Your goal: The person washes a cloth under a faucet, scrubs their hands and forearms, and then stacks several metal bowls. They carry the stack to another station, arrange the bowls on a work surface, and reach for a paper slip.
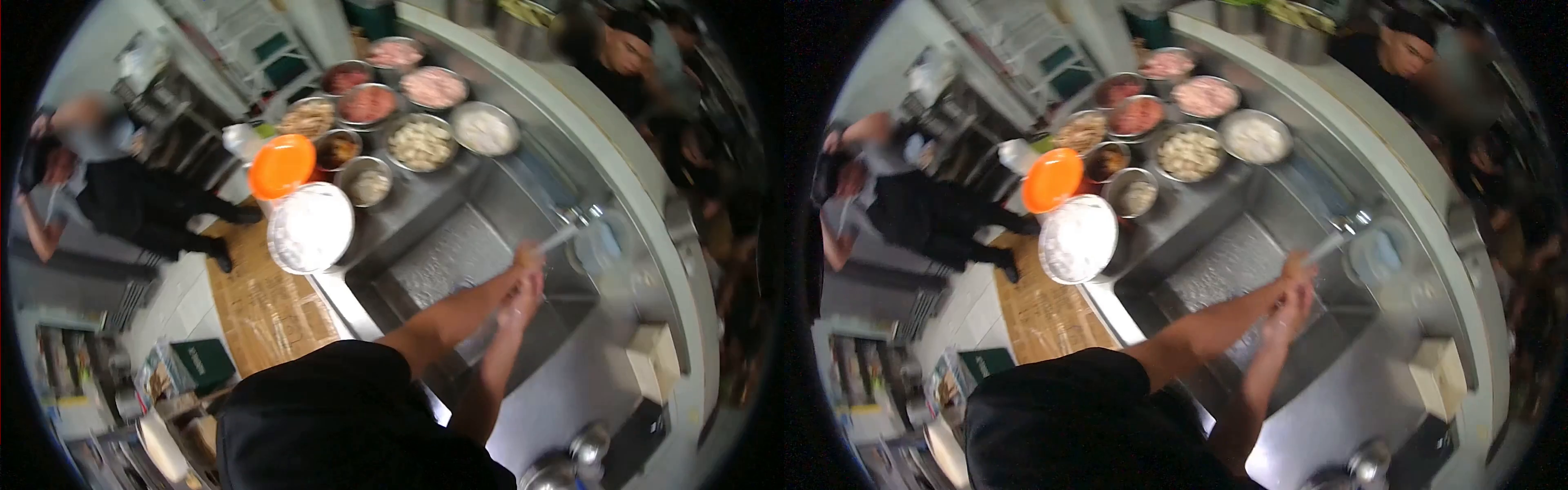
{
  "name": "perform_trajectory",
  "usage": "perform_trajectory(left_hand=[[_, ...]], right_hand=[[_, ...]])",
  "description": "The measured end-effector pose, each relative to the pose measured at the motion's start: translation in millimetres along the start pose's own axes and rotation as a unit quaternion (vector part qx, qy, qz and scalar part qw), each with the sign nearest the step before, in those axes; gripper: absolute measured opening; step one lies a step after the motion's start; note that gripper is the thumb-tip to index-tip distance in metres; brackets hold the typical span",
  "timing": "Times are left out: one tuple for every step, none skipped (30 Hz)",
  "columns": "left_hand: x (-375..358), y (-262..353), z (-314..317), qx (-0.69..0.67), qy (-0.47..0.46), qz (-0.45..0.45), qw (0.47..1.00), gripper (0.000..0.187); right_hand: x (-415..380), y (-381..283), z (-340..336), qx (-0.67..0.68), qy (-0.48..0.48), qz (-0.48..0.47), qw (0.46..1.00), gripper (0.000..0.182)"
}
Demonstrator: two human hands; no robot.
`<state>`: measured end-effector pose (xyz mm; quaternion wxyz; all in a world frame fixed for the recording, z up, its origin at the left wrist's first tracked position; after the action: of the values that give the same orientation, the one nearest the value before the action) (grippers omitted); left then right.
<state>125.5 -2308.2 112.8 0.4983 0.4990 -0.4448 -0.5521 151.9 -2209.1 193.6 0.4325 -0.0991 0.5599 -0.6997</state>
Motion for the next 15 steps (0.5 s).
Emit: perform_trajectory(left_hand=[[5,12,2,0.114,0.057,0.269,0.955,0.016],[22,-4,12,0.103,-0.035,0.165,0.980,0.015],[24,16,10,0.083,-0.122,0.151,0.978,0.017],[10,41,7,0.070,-0.149,0.143,0.976,0.017],[1,62,2,0.064,-0.177,0.028,0.982,0.020],[-2,71,-4,0.066,-0.200,-0.085,0.974,0.025],[10,47,-8,0.041,-0.216,-0.045,0.975,0.025],[21,25,-12,0.015,-0.227,-0.002,0.974,0.027],[20,33,-20,0.016,-0.235,-0.002,0.972,0.027],[15,45,-30,-0.122,-0.231,-0.140,0.955,0.029],[2,59,-34,-0.254,-0.216,-0.274,0.902,0.034],[-15,76,-36,-0.253,-0.215,-0.274,0.903,0.034],[-34,96,-39,-0.264,-0.191,-0.236,0.916,0.037],[-47,109,-45,-0.273,-0.165,-0.197,0.927,0.042],[-52,114,-51,-0.269,-0.162,-0.197,0.929,0.042]], right_hand=[[-13,-8,16,0.051,-0.015,-0.013,0.999,0.050],[-17,-12,25,0.062,-0.013,-0.011,0.998,0.061],[-18,-20,32,0.090,0.032,0.057,0.994,0.069],[-8,-26,33,0.058,-0.035,0.037,0.997,0.072],[3,-36,36,0.012,-0.004,0.033,0.999,0.063],[17,-45,41,-0.032,0.024,0.032,0.999,0.055],[49,-26,30,0.010,0.026,0.063,0.998,0.042],[80,-6,21,0.053,0.023,0.094,0.994,0.030],[91,-12,26,0.007,0.037,0.107,0.994,0.022],[102,-16,30,-0.040,0.049,0.122,0.991,0.017],[124,-12,29,-0.039,0.051,0.122,0.990,0.017],[154,-3,21,-0.128,0.081,0.080,0.985,0.019],[172,1,20,-0.216,0.107,0.036,0.970,0.022],[169,1,31,-0.213,0.104,0.038,0.971,0.022],[160,-4,45,-0.097,0.102,0.029,0.990,0.024]])
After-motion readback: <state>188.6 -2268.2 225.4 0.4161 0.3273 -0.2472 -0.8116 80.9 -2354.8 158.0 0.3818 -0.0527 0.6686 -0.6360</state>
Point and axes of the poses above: each hand's wrist, its own x-axis towards the middle knuckle, its own z-axis out of the palm, y = z × x, the point moved 3 cm from there along x, towards the middle knuckle, and after that the axes turned 8 degrees about -x, right-handed, at the moved point
